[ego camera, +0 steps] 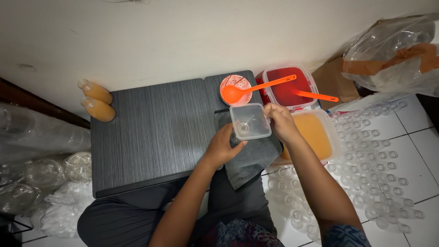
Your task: The person uses a ladle to transfer orange and red liquids from large containers into smaller clear bottles.
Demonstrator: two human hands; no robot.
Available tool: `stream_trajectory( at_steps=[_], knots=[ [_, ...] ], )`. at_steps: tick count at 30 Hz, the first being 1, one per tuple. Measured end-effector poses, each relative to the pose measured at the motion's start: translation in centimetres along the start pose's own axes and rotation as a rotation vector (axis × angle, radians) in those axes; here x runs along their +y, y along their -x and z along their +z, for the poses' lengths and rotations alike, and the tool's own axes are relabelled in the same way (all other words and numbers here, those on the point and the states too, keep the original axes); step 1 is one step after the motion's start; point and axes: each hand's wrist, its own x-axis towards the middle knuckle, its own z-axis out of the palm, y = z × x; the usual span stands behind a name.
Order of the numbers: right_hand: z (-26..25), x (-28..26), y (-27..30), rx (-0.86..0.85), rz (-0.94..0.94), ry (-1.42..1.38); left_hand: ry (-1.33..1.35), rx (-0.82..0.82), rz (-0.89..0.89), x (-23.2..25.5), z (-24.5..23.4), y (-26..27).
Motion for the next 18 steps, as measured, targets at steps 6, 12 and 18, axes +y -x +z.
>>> stream_trajectory(
  at_steps=[6, 12, 18],
  knots=[
    [0.3, 0.2, -0.3, 0.091, 0.005, 0.027, 0.009, -0.007, 0.018, -0.7, 0.3, 0.0],
    [0.7, 1.0, -2.7, 0.339, 0.168, -0.146, 0.061, -0.005, 0.077, 0.9, -0.4, 0.0],
    [2.0, -1.2, -5.1, 0.368, 0.279, -0.197, 0.076, -0.02, 0.069, 0.7, -0.4, -0.2]
  ],
)
